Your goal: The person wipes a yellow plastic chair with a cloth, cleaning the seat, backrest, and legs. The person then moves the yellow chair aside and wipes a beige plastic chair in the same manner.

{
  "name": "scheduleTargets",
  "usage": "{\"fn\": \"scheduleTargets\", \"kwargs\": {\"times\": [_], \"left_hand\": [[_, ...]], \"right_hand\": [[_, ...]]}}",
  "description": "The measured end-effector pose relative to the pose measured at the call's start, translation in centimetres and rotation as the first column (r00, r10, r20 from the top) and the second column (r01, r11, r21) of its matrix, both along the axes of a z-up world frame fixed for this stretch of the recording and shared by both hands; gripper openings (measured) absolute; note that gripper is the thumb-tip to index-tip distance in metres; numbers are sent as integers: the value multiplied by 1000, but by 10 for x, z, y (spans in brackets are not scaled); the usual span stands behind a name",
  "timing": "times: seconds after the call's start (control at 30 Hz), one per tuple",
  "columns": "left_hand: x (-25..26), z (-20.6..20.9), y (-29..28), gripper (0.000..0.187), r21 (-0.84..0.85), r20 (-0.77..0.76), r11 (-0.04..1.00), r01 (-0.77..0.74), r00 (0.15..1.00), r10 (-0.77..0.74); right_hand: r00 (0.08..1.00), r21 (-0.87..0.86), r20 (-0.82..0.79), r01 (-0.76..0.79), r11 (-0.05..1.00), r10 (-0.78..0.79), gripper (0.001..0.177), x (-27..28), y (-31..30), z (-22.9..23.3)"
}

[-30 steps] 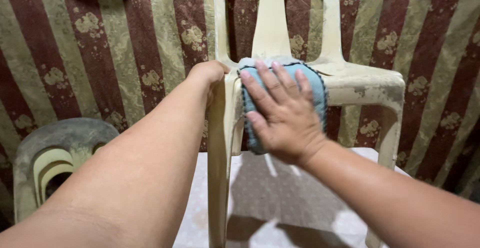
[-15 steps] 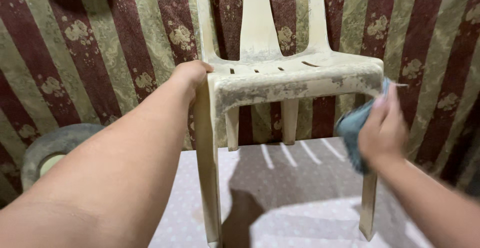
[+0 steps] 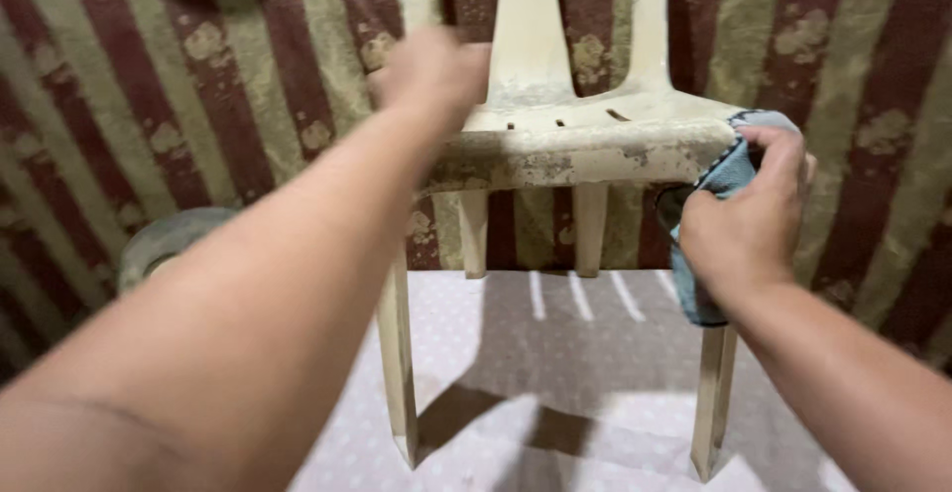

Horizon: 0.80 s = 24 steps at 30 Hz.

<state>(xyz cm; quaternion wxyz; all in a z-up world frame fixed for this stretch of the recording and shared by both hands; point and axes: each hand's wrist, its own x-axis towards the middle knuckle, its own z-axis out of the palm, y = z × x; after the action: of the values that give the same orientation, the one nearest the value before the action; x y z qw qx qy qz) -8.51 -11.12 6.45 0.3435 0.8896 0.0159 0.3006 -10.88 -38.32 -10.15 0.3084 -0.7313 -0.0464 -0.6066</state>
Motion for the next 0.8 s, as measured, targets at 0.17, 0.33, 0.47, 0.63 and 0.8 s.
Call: {"fn": "scheduleTargets", "kwargs": {"times": [0.17,0.33,0.47,0.63,0.8], "left_hand": [[-40,-45,-84,38,524,-49,834,174,983,-175],[-40,-95,-108,76,639,420,754,-149,889,-181],[-23,-109,-102,77,612,525,767,-191,824,-213],[-18,-119,-100,77,552,632,803,-223,741,-228],[-20,-123,-103,76,523,686,817,-243,689,-234]], "right_hand": [[981,76,-188,-41,996,55,56,-3,-12,-46],[923,1,-383,42,999,-38,55,-31,-12,-120],[864,76,-491,-87,993,113,55,-44,-24,-132],[865,142,-203,-437,888,458,40,-23,-39,-41],[956,-173,49,-278,945,290,46,-12,-33,-18]]}}
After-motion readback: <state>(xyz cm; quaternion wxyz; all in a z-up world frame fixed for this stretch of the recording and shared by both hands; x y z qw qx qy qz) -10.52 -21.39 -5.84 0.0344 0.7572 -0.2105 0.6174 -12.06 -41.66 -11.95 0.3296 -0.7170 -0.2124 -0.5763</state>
